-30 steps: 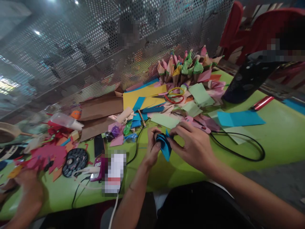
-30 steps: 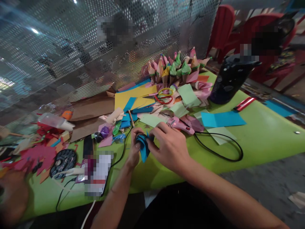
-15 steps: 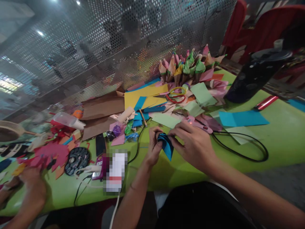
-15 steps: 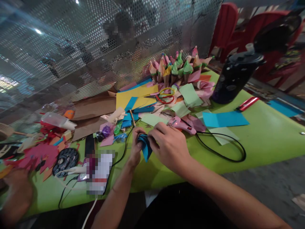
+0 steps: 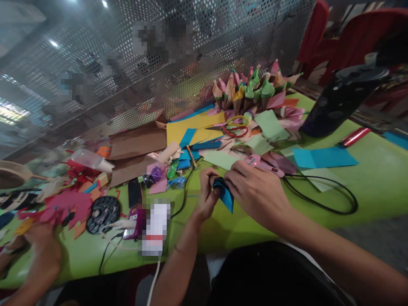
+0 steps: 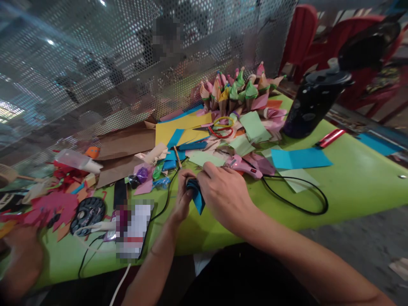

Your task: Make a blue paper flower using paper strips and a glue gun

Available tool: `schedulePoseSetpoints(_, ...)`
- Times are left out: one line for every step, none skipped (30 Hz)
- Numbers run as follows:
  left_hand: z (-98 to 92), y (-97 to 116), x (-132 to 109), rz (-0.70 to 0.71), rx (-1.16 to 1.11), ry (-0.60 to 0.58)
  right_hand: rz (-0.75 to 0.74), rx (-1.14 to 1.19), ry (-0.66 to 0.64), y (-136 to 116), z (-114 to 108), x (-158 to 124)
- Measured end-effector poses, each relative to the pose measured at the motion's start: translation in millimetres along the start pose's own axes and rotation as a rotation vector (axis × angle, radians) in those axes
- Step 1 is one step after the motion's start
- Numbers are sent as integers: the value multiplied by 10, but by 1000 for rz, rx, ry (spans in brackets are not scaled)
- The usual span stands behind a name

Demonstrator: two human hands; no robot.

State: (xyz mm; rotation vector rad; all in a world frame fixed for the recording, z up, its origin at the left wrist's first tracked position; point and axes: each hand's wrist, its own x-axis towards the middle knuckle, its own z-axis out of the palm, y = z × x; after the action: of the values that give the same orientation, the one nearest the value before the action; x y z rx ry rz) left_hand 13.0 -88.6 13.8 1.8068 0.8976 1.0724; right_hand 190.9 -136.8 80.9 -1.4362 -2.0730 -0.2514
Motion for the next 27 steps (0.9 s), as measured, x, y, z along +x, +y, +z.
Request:
schedulePoseSetpoints(0, 2, 1, 4, 7, -2, -3, -9, -19, -3, -3, 3)
schedulePoseSetpoints(0, 7, 3, 6, 16, -5, -4, -17, -38, -5, -5, 6)
schedulePoseSetpoints(0, 16, 5, 7, 25, -8, -3, -24, -54, -7, -5, 8)
schedulePoseSetpoints(0, 27, 8, 10, 35, -12, 1, -27, -63, -9, -5, 10)
schedulePoseSetpoints(0, 39, 10, 13, 46, -15, 8, -27, -63, -11, -3, 12)
schedulePoseSetpoints(0, 50, 13, 16, 57, -17, 16, -25, -58, -12, 0, 14)
schedulePoseSetpoints(-1, 60, 15, 18, 67, -19, 25, -19, -49, -14, 5, 14)
schedulePoseSetpoints(-2, 69, 17, 22, 76, -22, 32, -12, -40, -14, 10, 14)
schedulePoseSetpoints(-3, 77, 18, 25, 85, -26, 38, -5, -31, -15, 17, 13)
schedulePoseSetpoints(-5, 84, 20, 26, 90, -29, 43, 2, -22, -14, 24, 11)
schedulePoseSetpoints(-6, 91, 21, 26, 90, -32, 46, 8, -12, -13, 32, 8)
schedulePoseSetpoints(-8, 97, 22, 26, 88, -32, 45, 14, -1, -11, 39, 5)
schedulePoseSetpoints(-9, 103, 23, 25, 84, -30, 43, 21, 8, -9, 46, 1)
schedulePoseSetpoints(-10, 109, 24, 24, 80, -27, 39, 26, 15, -6, 52, -2)
schedulePoseSetpoints(-11, 114, 24, 24, 77, -25, 36, 31, 21, -5, 57, -3)
schedulePoseSetpoints(-12, 118, 23, 27, 78, -24, 35, 34, 25, -5, 60, -3)
schedulePoseSetpoints(-13, 119, 23, 31, 84, -25, 38, 34, 29, -6, 62, -2)
schedulePoseSetpoints(-14, 117, 22, 40, 95, -27, 43, 33, 34, -8, 62, 2)
schedulePoseSetpoints(-15, 113, 20, 55, 110, -33, 46, 31, 44, -11, 61, 6)
schedulePoseSetpoints(-16, 107, 19, 71, 129, -38, 46, 29, 56, -15, 59, 11)
schedulePoseSetpoints(-17, 99, 17, 90, 149, -42, 45, 26, 73, -19, 57, 16)
schedulePoseSetpoints(-17, 91, 16, 109, 168, -44, 44, 24, 90, -23, 55, 20)
schedulePoseSetpoints(-17, 84, 15, 126, 184, -47, 43, 22, 103, -25, 53, 22)
schedulePoseSetpoints(-17, 79, 14, 141, 197, -48, 43, 22, 111, -26, 52, 23)
schedulePoseSetpoints(-16, 75, 13, 151, 206, -46, 43, 22, 111, -26, 51, 21)
schedulePoseSetpoints(-15, 74, 12, 156, 213, -45, 40, 23, 105, -24, 51, 18)
schedulePoseSetpoints(-15, 75, 11, 157, 218, -44, 35, 23, 98, -22, 52, 13)
